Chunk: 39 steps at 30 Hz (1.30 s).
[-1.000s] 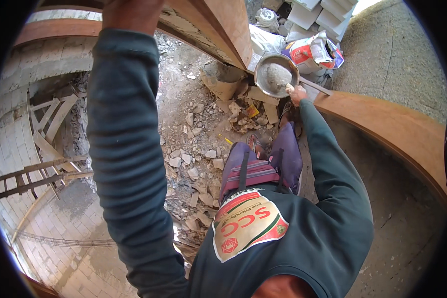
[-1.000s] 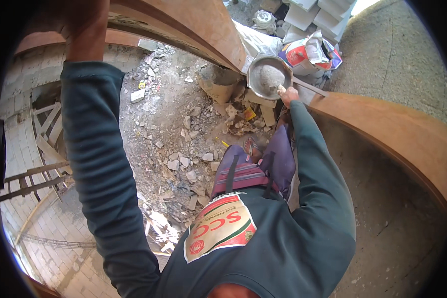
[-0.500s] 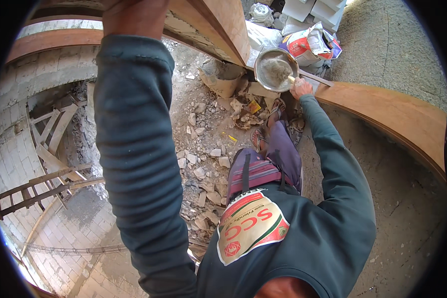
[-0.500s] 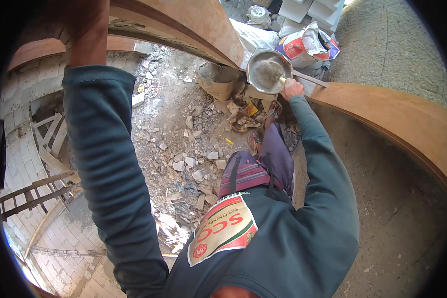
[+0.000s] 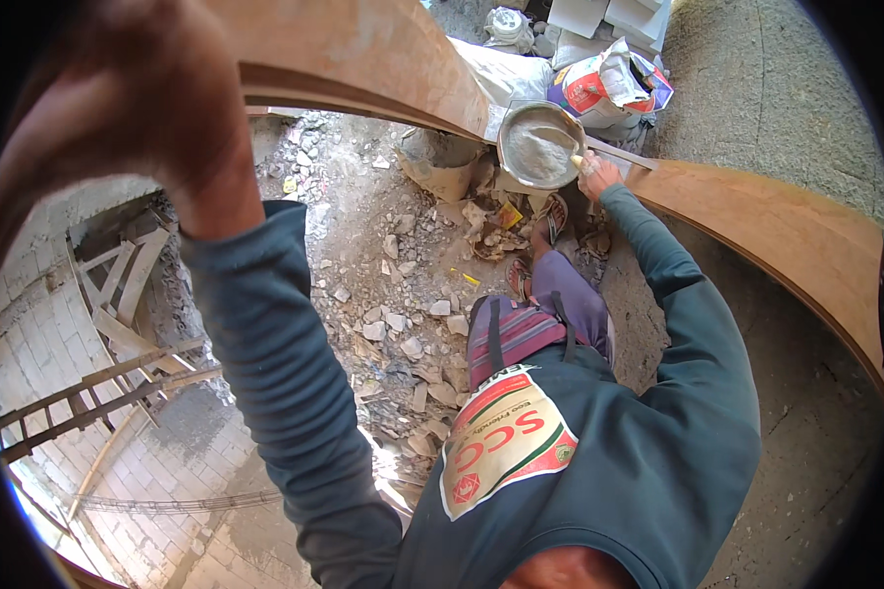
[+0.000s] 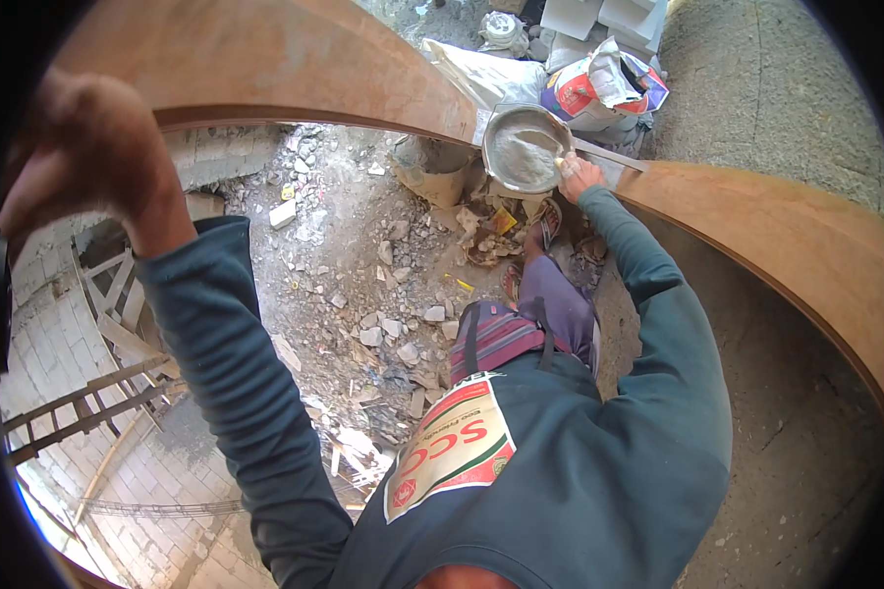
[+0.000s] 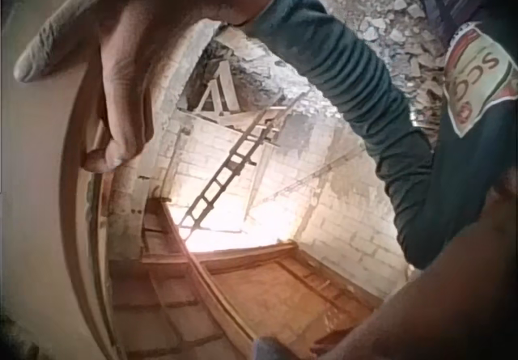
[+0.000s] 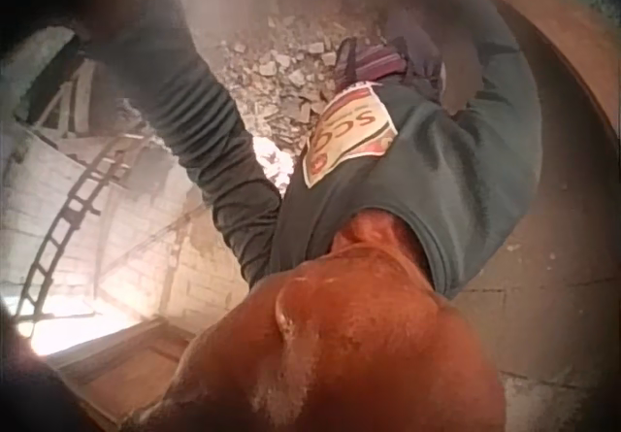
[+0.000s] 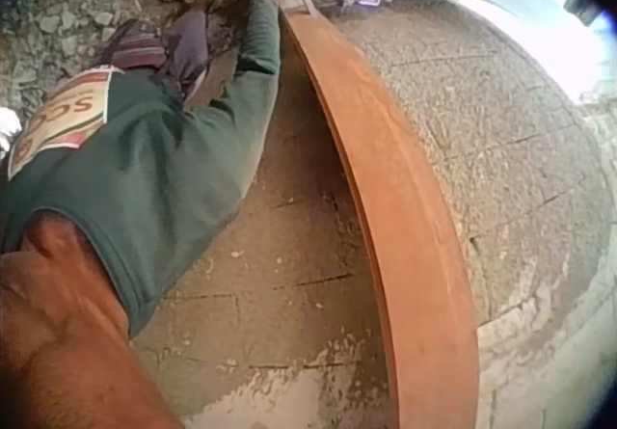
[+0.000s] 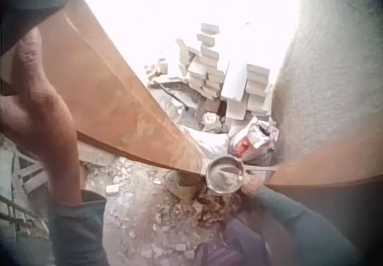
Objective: The person mixes mortar in a bucket using a trowel, places the bucket onto a wooden frame, adds more mix into the bucket from a bag, and stirs the mortar with the trowel while holding the wooden frame.
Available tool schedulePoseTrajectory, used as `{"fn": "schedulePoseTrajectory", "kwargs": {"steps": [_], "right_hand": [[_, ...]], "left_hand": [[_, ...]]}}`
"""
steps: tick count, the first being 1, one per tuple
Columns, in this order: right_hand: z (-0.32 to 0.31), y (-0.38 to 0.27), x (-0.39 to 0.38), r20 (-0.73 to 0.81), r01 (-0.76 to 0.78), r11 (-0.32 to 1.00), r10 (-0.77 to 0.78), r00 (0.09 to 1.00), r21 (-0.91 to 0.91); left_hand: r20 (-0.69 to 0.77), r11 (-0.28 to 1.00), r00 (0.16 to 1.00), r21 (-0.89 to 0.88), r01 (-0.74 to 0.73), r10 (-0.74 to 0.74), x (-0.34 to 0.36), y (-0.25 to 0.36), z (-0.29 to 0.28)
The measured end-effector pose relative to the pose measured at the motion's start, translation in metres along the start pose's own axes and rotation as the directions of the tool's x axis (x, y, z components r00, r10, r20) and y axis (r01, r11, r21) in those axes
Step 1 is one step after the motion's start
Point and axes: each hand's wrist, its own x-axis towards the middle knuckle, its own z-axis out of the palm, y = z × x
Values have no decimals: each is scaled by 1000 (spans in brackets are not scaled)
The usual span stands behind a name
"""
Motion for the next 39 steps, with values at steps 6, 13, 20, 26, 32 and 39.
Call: {"fn": "schedulePoseTrajectory", "kwargs": {"steps": [6, 13, 20, 26, 32, 39], "right_hand": [[23, -9, 26, 5, -40, 999, 40, 999, 11], [89, -24, 81, 239, -264, 951, 222, 945, 160], [16, -28, 1, 67, -203, 929, 192, 979, 309], [73, -9, 71, 228, -109, 985, 77, 971, 132], [28, -5, 51, 99, -54, 982, 36, 994, 183], [94, -17, 62, 237, -397, 809, 322, 916, 434]], "left_hand": [[-318, 940, 896, -41, -340, 310, -2, 2, -18], [39, 614, 948, -754, 236, -316, 12, 77, -76], [210, 449, 828, -758, 474, -520, -35, 100, -87], [86, 713, 899, -578, 396, -430, -44, 116, -69], [93, 681, 849, -554, 479, -521, -45, 129, -78], [41, 731, 846, -482, 483, -532, -50, 131, -74]]}}
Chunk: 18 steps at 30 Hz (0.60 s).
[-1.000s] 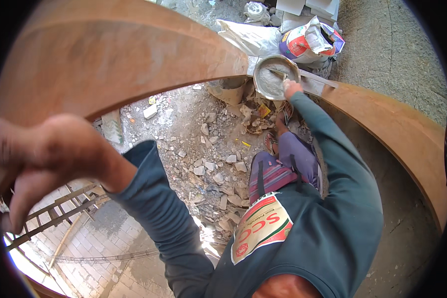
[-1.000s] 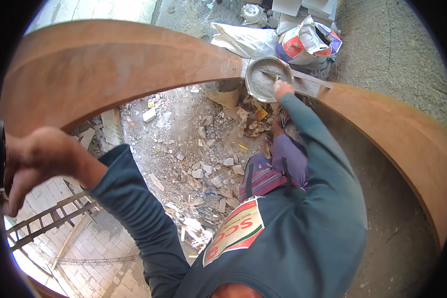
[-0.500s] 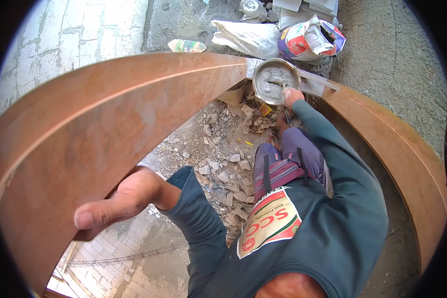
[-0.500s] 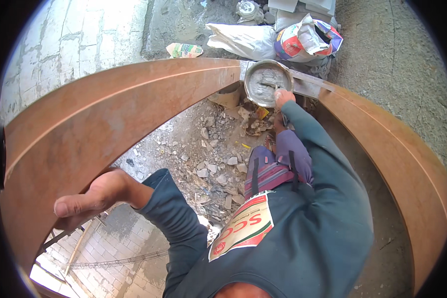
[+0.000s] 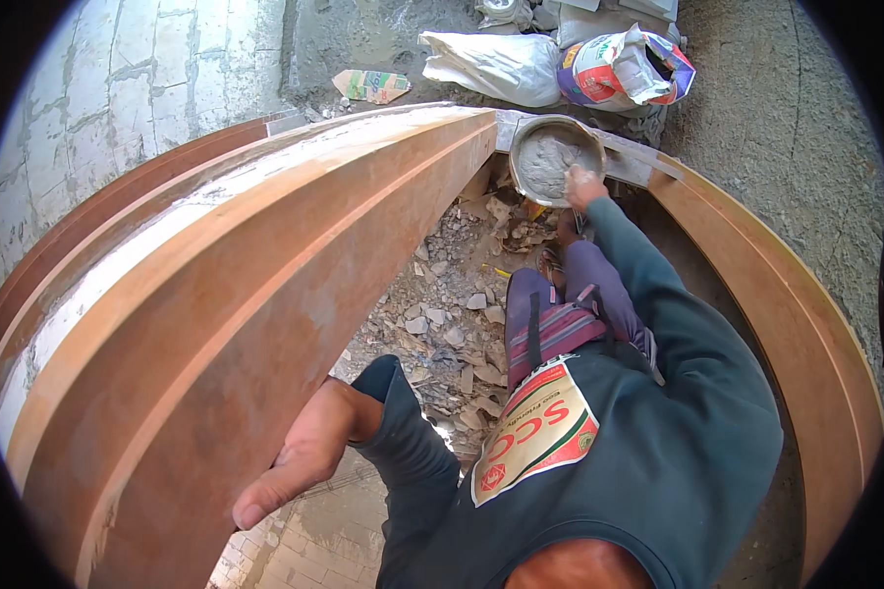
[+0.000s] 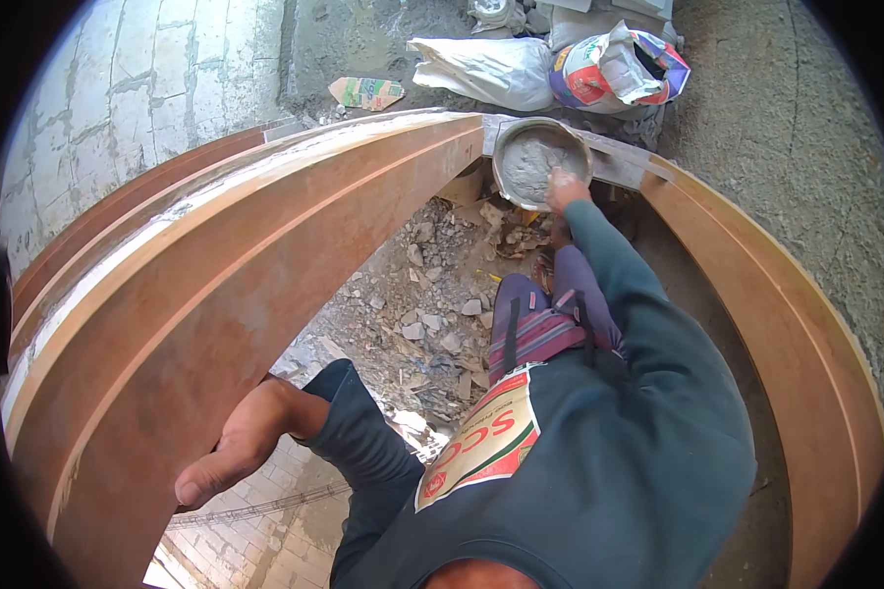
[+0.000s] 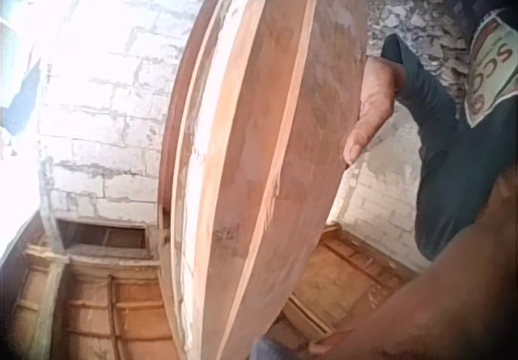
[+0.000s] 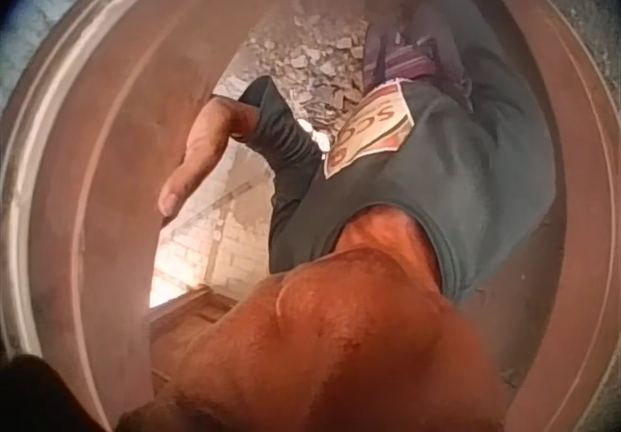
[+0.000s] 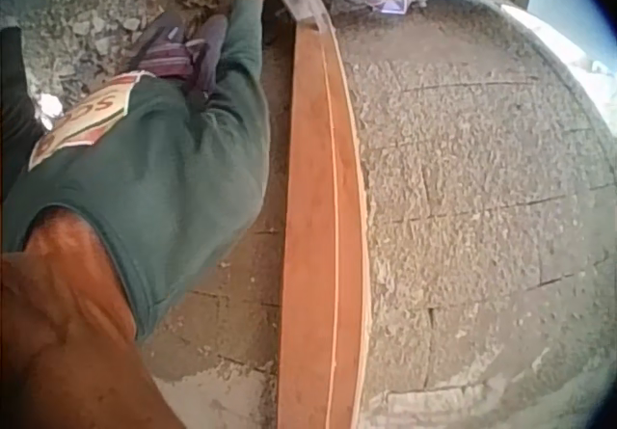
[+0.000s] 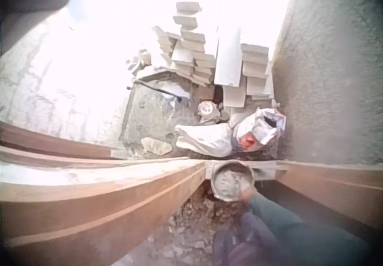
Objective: The person mixes mortar in a bucket using a trowel, places the bucket onto a wooden frame, adds more mix into the bucket from a bag, and stirs the mortar with the trowel while holding the wooden frame.
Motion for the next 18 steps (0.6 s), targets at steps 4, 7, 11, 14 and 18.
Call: {"fn": "schedulePoseTrajectory", "kwargs": {"steps": [4, 7, 11, 14, 18], "right_hand": [[-55, -23, -57, -34, 41, 987, -36, 999, 157], [-36, -17, -49, 41, 37, 993, -41, 998, 113], [-13, 8, 13, 161, 136, 951, -94, 982, -276], [-59, -25, -9, 134, 202, 953, -174, 975, -226], [-61, -26, -15, 63, 146, 978, -138, 988, -148]], "left_hand": [[35, 999, 999, -34, -37, 38, 2, 3, 2], [71, 996, 996, -72, -48, 53, 4, 0, -1], [14, 997, 1000, -71, 16, -15, -2, -5, 1], [20, 999, 1000, -34, -19, 19, 0, -7, -6], [32, 989, 999, -144, 27, -23, 2, -6, -6]]}}
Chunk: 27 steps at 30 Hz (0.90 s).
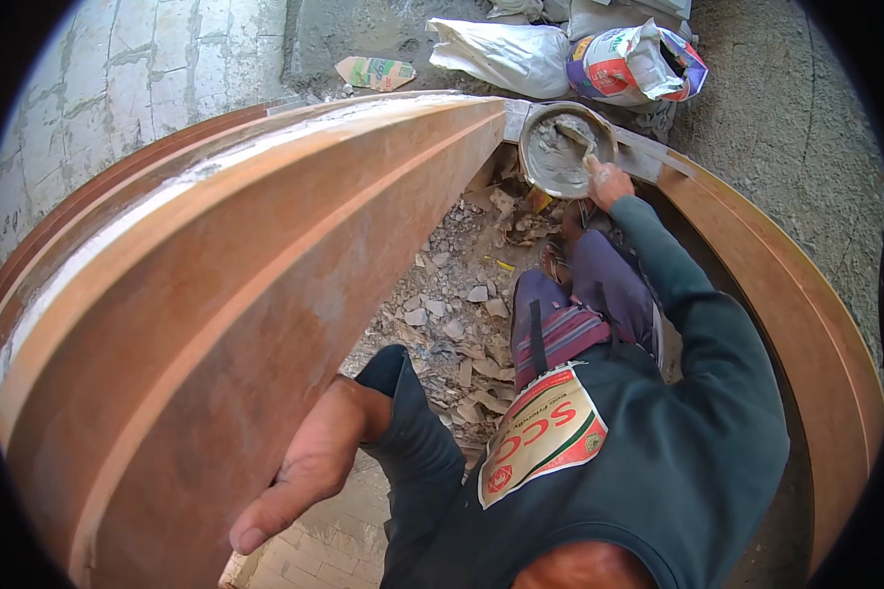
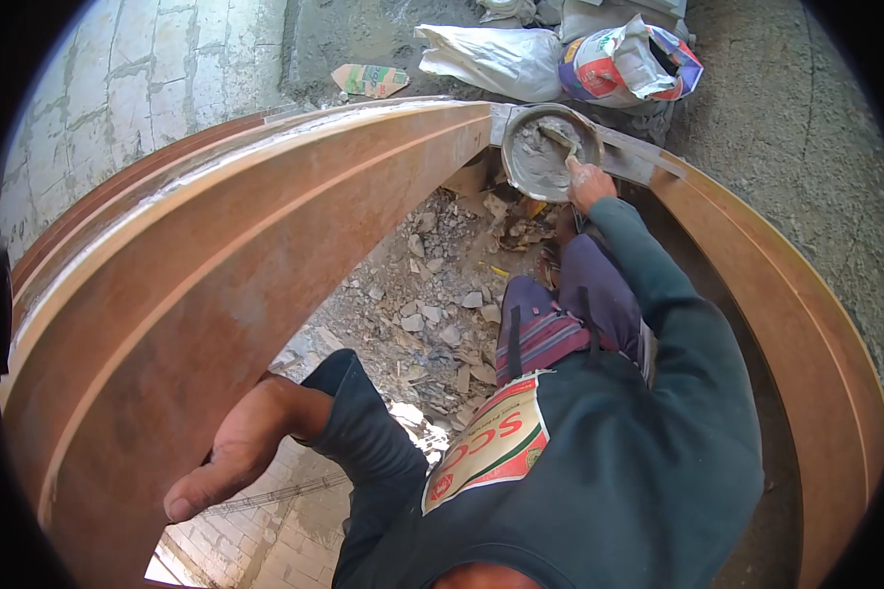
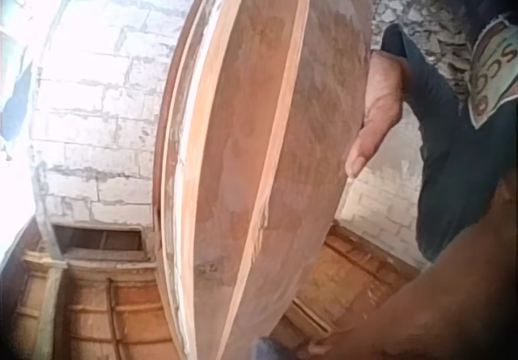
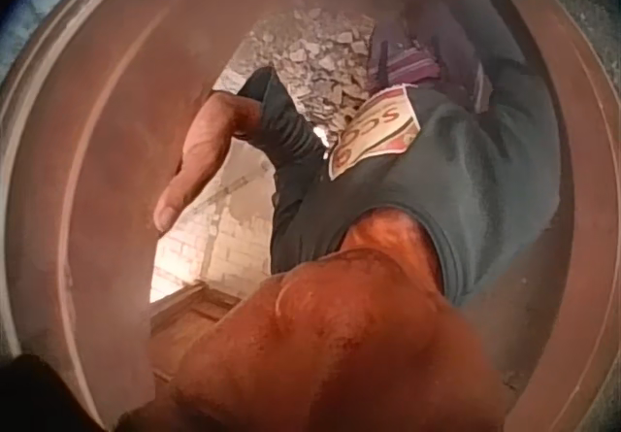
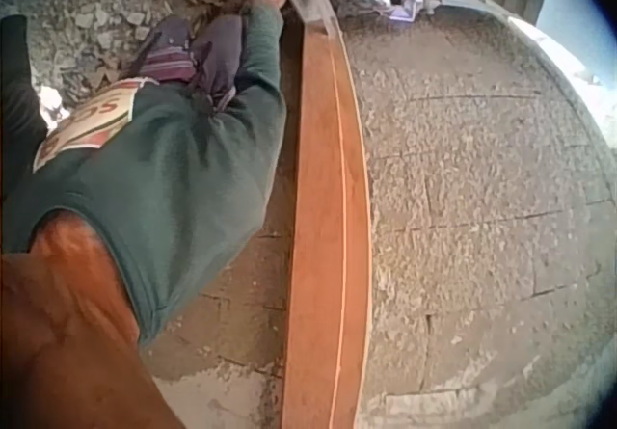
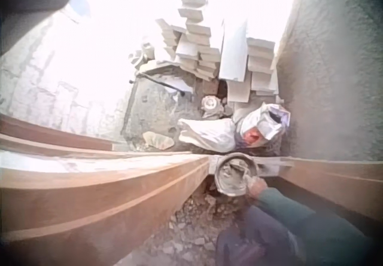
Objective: The person mixes mortar in a bucket using a trowel, places the bucket onto a wooden frame, adds more mix into the bucket from a bag, and stirs the mortar with the trowel while holding the wooden frame.
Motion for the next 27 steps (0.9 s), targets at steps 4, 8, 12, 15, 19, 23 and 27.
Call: {"fn": "schedulePoseTrajectory", "kwargs": {"steps": [4, 8, 12, 15, 19, 23, 27], "right_hand": [[84, 22, 24, -121, -136, 969, 163, 979, 207], [46, 30, 5, -118, 6, 919, 44, 992, 394], [77, 24, 4, -138, -196, 917, 257, 956, 347], [80, 27, 34, -26, -62, 955, 73, 997, 291], [59, 40, 12, -89, -99, 817, 181, 979, 568], [121, 47, 31, -276, -69, 950, 158, 948, 305], [67, 26, 15, -173, -78, 870, 184, 968, 486]], "left_hand": [[5, 998, 999, -36, 41, -41, -4, -2, 7], [20, 999, 1000, -46, -19, 20, 2, -7, -2], [2, 996, 1000, -83, -23, 23, 1, -3, 4], [-30, 982, 987, -95, -163, 161, 5, -4, 13], [44, 950, 950, -44, -308, 310, 18, -15, -1], [35, 969, 968, 24, -248, 247, 14, -11, 3], [74, 983, 981, 27, -179, 177, 18, -12, -4]]}}
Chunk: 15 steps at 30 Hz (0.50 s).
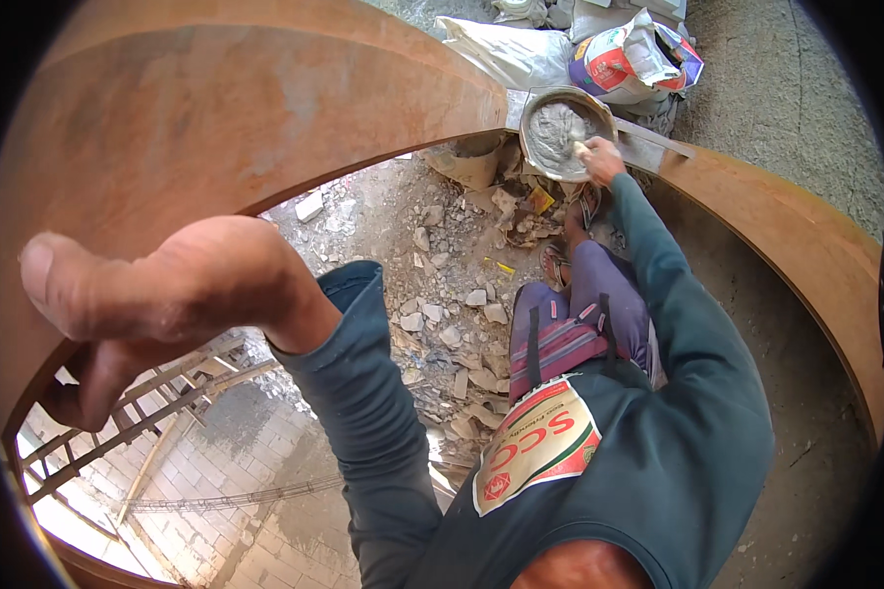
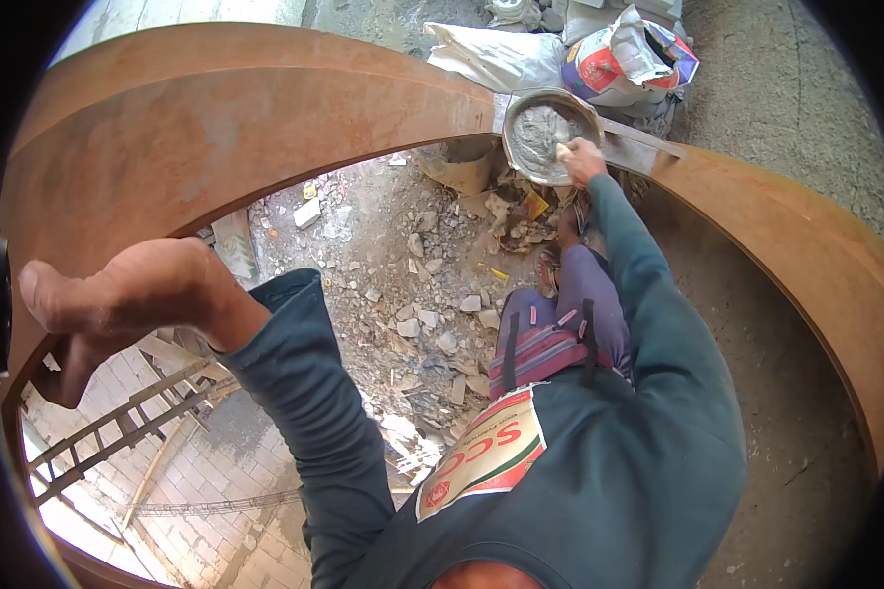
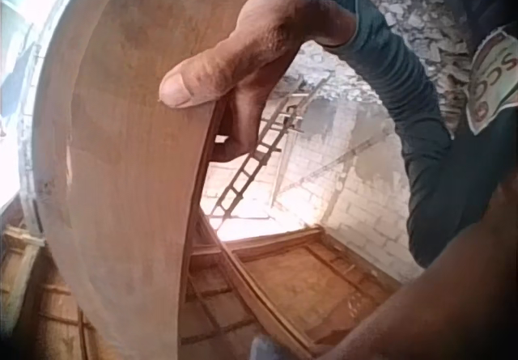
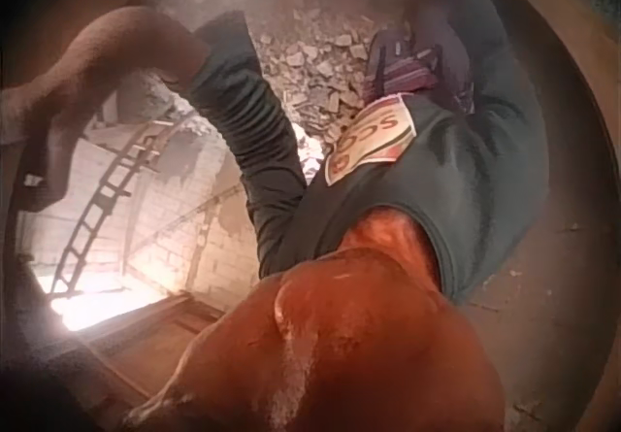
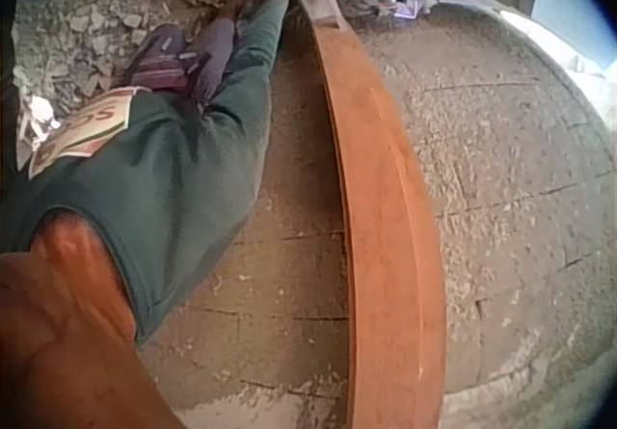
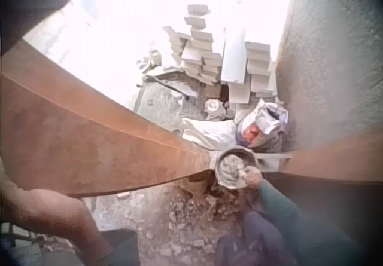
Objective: The person mixes mortar in a bucket using a trowel, places the bucket onto a wooden frame, adds more mix into the bucket from a bag, and stirs the mortar with the trowel while holding the wooden frame.
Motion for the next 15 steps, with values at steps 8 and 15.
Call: {"fn": "schedulePoseTrajectory", "kwargs": {"steps": [8, 15], "right_hand": [[41, 23, 22, 170, -196, 980, 188, 967, 34], [51, 7, 2, -106, -141, 988, 135, 985, -57]], "left_hand": [[-39, 987, 999, -158, -5, -1, 1, -10, 12], [-60, 927, 959, -248, -281, 275, 9, -37, 17]]}}
